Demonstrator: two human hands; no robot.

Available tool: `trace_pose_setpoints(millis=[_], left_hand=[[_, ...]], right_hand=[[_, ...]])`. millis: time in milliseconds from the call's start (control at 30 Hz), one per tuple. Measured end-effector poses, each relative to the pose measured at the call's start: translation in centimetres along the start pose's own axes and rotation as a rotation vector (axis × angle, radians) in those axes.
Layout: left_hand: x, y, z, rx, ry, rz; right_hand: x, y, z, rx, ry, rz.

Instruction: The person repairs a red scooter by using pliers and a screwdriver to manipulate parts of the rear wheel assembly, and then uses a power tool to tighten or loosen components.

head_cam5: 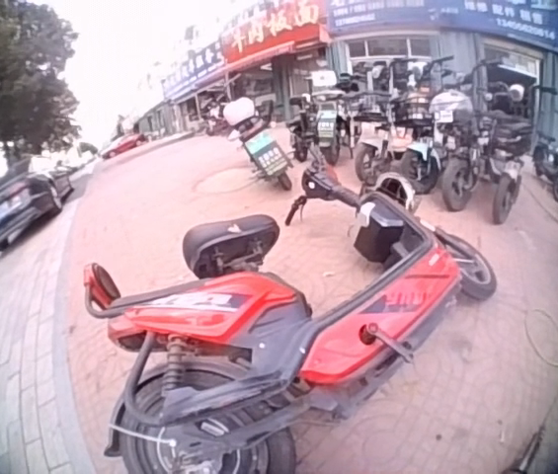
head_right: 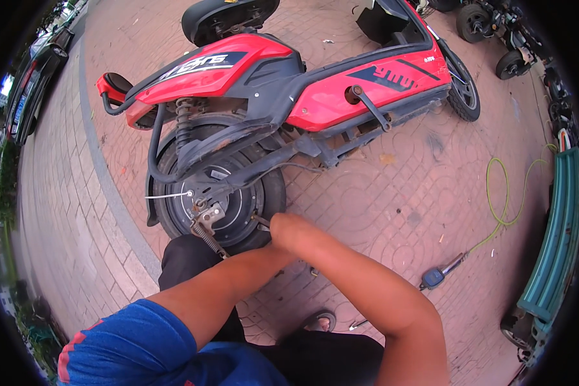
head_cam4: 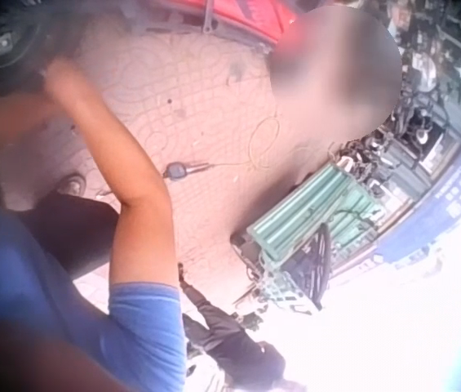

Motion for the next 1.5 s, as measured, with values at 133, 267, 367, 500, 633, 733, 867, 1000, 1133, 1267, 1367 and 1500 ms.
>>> trace_pose_setpoints(millis=[133,267,367,500,633,733,867,1000,1133,1267,1367,1500], left_hand=[[0.2,0.1,0.0,0.004,0.011,0.002],[-0.2,-0.3,-0.2,0.012,0.019,0.001],[-0.4,0.0,-0.4,0.003,0.022,-0.009],[-0.2,0.1,-0.5,0.004,0.034,-0.009],[-0.3,-0.3,-0.3,0.011,0.037,-0.014],[-0.2,0.0,-0.1,0.005,0.041,-0.017],[-0.4,0.0,-0.3,0.007,0.045,-0.021],[-0.6,-0.3,-0.7,0.015,0.047,-0.015],[-1.0,0.3,-0.6,-0.002,0.044,-0.016],[-1.4,-0.5,-1.2,0.016,0.057,-0.007],[-1.7,-0.2,-1.2,0.013,0.062,0.003],[-1.7,-0.2,-0.6,0.027,0.132,0.004]], right_hand=[[1.9,-1.4,-1.6,-0.010,0.028,0.023],[2.1,-2.8,-0.9,0.060,0.031,-0.205],[0.4,-1.2,-1.3,0.050,0.076,-0.189],[0.1,-0.7,-1.6,-0.013,0.118,-0.067],[4.7,-3.8,-2.6,-0.067,-0.131,-0.195],[2.5,-1.4,-1.2,-0.048,-0.070,-0.128],[-1.1,0.5,0.0,-0.014,0.056,0.012],[0.2,-0.8,-0.9,-0.022,0.035,0.049],[-1.5,1.0,-0.9,0.028,0.098,0.060],[-0.7,-0.6,-2.1,0.019,0.113,0.053],[-0.5,-0.7,-2.5,0.031,0.145,0.082],[0.4,-0.9,-2.5,0.055,0.045,-0.045]])
Point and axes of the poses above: each hand's wrist, its own z-axis towards the middle knuckle, its own x-axis out of the back of the hand, y = z × x, the point moved 2 cm from there along z, towards the middle knuckle, and after that the axes turned 6 degrees about z, right-handed, at the moved point
